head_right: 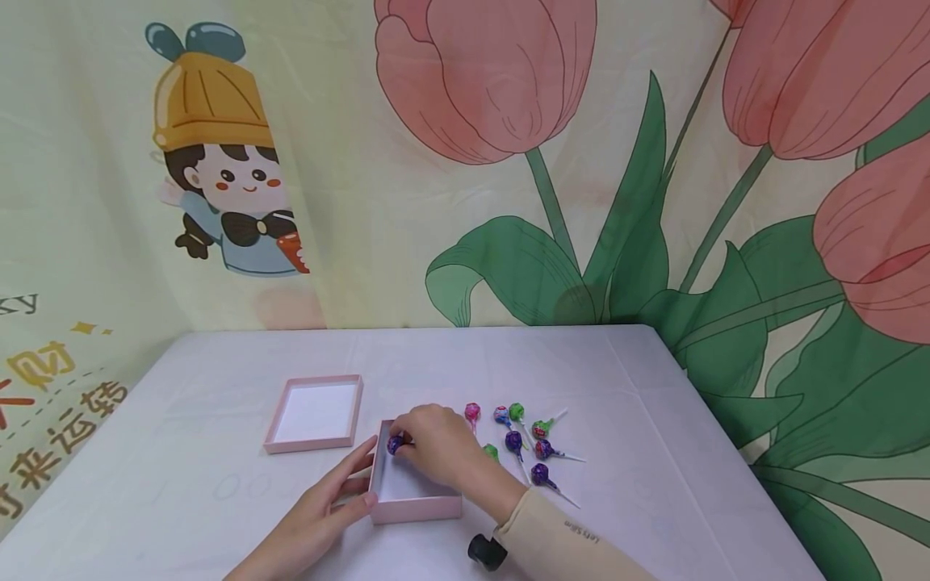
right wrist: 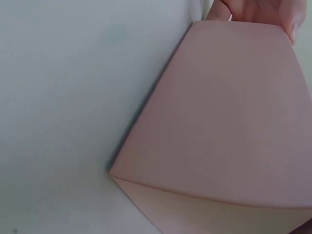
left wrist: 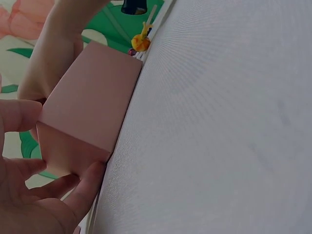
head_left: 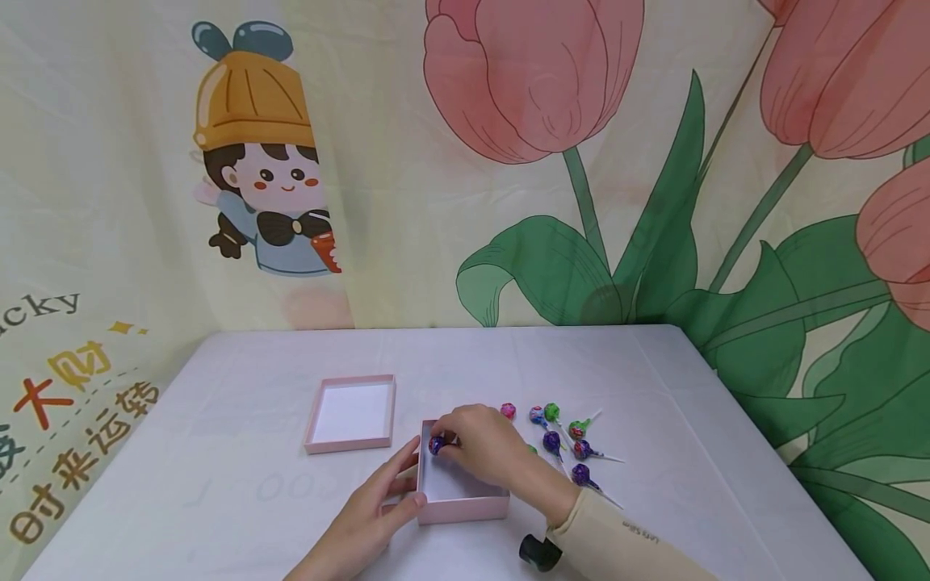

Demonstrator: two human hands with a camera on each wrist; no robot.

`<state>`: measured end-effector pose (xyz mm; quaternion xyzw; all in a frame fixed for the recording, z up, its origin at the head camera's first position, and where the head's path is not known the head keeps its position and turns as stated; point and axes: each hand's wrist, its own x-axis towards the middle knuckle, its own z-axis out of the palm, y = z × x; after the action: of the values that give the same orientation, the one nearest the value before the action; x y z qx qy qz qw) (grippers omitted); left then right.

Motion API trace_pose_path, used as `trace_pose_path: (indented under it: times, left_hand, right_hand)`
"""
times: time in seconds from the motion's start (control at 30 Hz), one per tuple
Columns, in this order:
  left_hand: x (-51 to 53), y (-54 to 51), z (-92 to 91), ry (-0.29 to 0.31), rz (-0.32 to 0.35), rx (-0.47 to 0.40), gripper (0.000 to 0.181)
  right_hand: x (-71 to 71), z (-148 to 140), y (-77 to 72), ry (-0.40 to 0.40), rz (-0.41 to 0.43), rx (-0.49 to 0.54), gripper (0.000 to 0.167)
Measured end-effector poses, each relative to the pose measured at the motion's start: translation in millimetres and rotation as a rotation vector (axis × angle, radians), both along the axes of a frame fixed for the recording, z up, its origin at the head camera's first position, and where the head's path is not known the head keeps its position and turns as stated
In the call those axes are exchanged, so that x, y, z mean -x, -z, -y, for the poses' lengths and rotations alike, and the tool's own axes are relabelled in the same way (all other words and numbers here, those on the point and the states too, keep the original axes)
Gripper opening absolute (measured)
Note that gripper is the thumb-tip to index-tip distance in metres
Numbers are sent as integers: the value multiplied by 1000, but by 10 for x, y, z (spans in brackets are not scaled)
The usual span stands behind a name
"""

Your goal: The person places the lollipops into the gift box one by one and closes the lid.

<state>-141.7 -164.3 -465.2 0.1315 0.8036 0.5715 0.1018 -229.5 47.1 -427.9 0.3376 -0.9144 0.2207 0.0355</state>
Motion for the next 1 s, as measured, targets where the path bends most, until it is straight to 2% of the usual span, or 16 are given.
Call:
trace_pose_path:
  times: [0.23, 0.4, 1.0]
  left_hand:
    - [1, 7, -1, -3, 2, -4, 73]
    - [-1, 7, 0, -10, 5, -1, 73]
    - [2, 3, 2, -12, 11, 8, 74]
  right_hand:
    - [-21, 29, 90, 57, -52, -65, 23]
    - [-42, 53, 114, 82, -86, -75, 23]
    - [-49, 138, 162, 110, -132, -96, 20]
